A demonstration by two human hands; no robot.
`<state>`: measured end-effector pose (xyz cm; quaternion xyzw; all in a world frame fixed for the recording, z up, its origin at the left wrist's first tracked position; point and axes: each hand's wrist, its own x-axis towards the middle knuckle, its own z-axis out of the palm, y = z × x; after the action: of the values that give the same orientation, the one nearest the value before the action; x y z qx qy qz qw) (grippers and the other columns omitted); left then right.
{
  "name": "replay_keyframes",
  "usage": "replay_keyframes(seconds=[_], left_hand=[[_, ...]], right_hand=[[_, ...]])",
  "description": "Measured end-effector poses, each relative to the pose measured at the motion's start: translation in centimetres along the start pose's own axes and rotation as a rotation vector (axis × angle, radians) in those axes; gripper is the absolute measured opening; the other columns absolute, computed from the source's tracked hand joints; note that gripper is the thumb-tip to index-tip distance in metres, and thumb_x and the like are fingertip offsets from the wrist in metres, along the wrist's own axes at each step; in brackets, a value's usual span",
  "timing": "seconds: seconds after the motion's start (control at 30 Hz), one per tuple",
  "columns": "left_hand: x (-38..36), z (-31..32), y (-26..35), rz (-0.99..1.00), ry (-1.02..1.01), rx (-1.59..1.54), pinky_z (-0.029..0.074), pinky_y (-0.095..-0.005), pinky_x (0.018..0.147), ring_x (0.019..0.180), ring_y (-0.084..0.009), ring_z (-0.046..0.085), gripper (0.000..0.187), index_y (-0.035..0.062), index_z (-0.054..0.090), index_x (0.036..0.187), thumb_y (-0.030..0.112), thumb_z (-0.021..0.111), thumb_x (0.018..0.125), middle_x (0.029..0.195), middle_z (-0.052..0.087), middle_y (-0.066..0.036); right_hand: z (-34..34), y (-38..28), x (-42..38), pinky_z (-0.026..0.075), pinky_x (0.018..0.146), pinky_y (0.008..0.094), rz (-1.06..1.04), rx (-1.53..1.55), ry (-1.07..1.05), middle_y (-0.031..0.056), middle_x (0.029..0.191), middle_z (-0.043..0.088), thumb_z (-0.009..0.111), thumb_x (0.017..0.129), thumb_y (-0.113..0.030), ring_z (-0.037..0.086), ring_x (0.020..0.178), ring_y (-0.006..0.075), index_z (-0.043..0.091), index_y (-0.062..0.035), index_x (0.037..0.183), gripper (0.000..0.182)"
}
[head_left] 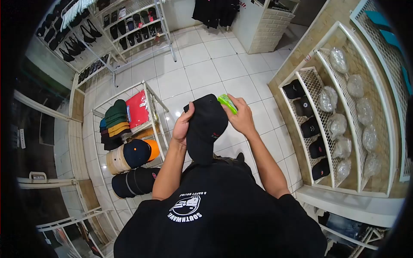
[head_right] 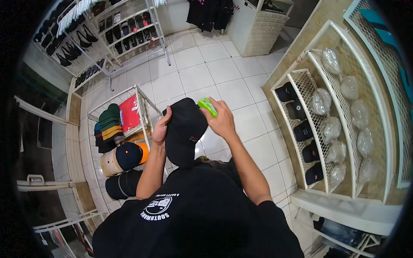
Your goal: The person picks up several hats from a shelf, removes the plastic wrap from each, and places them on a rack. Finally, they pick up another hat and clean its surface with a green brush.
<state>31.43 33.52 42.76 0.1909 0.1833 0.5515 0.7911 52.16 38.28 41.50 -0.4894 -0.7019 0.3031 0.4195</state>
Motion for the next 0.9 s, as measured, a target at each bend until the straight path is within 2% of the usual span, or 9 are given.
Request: replay_keyframes(seconds=[0.1, 0.17, 0.23, 0.43, 0.5, 0.57, 0.67, 0.77, 0.9], left_hand=[[0.3, 0.9, 0.4, 0.058, 0.104, 0.007, 0.058, -0.0356, 0.087, 0.1, -0.0233, 0.069, 0.049, -0.0032, 0.054, 0.128, 0.038, 0.041, 0.104, 0.116, 0.067, -0.014], [0.0, 1.3, 0.5, 0.029, 0.022, 0.005, 0.057, -0.0363, 0.087, 0.101, -0.0239, 0.068, 0.049, -0.0029, 0.053, 0.13, 0.038, 0.041, 0.104, 0.117, 0.066, -0.015], [0.3, 0.3, 0.3, -0.011, -0.01, 0.007, 0.057, -0.0365, 0.087, 0.101, -0.0238, 0.068, 0.049, -0.0032, 0.053, 0.129, 0.038, 0.041, 0.105, 0.117, 0.066, -0.015], [0.3, 1.3, 0.1, 0.05, 0.139, 0.067, 0.059, -0.0334, 0.082, 0.095, -0.0209, 0.07, 0.048, -0.0024, 0.054, 0.128, 0.038, 0.042, 0.104, 0.113, 0.067, -0.013], [0.4, 0.5, 0.1, 0.046, 0.024, 0.096, 0.059, -0.0321, 0.08, 0.094, -0.0199, 0.07, 0.048, -0.0022, 0.054, 0.128, 0.038, 0.043, 0.104, 0.113, 0.067, -0.013], [0.6, 0.4, 0.1, 0.037, 0.043, 0.121, 0.059, -0.032, 0.079, 0.093, -0.02, 0.07, 0.049, -0.0024, 0.054, 0.127, 0.039, 0.043, 0.104, 0.113, 0.067, -0.013], [0.2, 1.8, -0.3, 0.054, 0.113, 0.122, 0.059, -0.0319, 0.079, 0.092, -0.0198, 0.07, 0.049, -0.0026, 0.055, 0.125, 0.04, 0.044, 0.103, 0.111, 0.068, -0.012], [0.1, 1.6, 0.0, 0.07, 0.137, 0.112, 0.059, -0.032, 0.079, 0.092, -0.0195, 0.07, 0.048, -0.0026, 0.056, 0.124, 0.039, 0.045, 0.103, 0.109, 0.068, -0.012], [0.1, 0.1, -0.1, 0.002, 0.08, 0.088, 0.059, -0.0327, 0.08, 0.092, -0.0199, 0.07, 0.047, -0.0027, 0.057, 0.123, 0.038, 0.044, 0.104, 0.108, 0.068, -0.013]], right_hand=[[-0.6, 0.7, 0.2, 0.047, 0.088, 0.0338, 0.029, 0.047, 0.154, 0.0162, 0.11, 0.063, 0.063, 0.094, -0.024, 0.062, 0.099, 0.0256, 0.058, 0.0006, 0.128, 0.042], [-1.5, -3.2, -0.7, 0.047, 0.09, 0.0346, -0.011, 0.393, 0.2, 0.0164, 0.11, 0.063, 0.064, 0.093, -0.024, 0.062, 0.099, 0.0294, 0.057, -0.0008, 0.129, 0.044], [-1.0, -4.8, -0.7, 0.047, 0.09, 0.0348, -0.232, 0.126, 0.142, 0.0169, 0.112, 0.062, 0.065, 0.092, -0.022, 0.062, 0.1, 0.0288, 0.055, 0.0012, 0.129, 0.045], [-0.9, -2.8, 0.7, 0.047, 0.09, 0.0371, -0.022, 0.257, 0.251, 0.0195, 0.109, 0.061, 0.069, 0.088, -0.021, 0.06, 0.103, 0.0326, 0.057, -0.0004, 0.128, 0.046], [-1.1, -5.6, -0.5, 0.048, 0.088, 0.0378, -0.386, 0.067, 0.193, 0.0192, 0.108, 0.061, 0.071, 0.087, -0.022, 0.062, 0.099, 0.0332, 0.057, -0.0014, 0.128, 0.048], [-0.3, -4.9, -0.4, 0.048, 0.087, 0.0372, -0.377, 0.006, 0.191, 0.0195, 0.107, 0.061, 0.072, 0.087, -0.023, 0.063, 0.097, 0.033, 0.057, -0.0005, 0.128, 0.049], [-0.5, -0.5, 1.2, 0.049, 0.087, 0.0363, -0.018, -0.041, 0.202, 0.02, 0.109, 0.061, 0.07, 0.088, -0.023, 0.063, 0.098, 0.033, 0.058, 0.0013, 0.126, 0.046], [-1.0, -3.4, -0.1, 0.047, 0.09, 0.0358, -0.114, 0.243, 0.218, 0.0196, 0.112, 0.061, 0.066, 0.09, -0.019, 0.062, 0.103, 0.0323, 0.055, 0.001, 0.129, 0.045], [-0.1, -1.9, 0.6, 0.047, 0.092, 0.0358, -0.225, 0.099, 0.127, 0.0188, 0.112, 0.061, 0.064, 0.092, -0.019, 0.061, 0.105, 0.0328, 0.054, 0.0001, 0.132, 0.045]])
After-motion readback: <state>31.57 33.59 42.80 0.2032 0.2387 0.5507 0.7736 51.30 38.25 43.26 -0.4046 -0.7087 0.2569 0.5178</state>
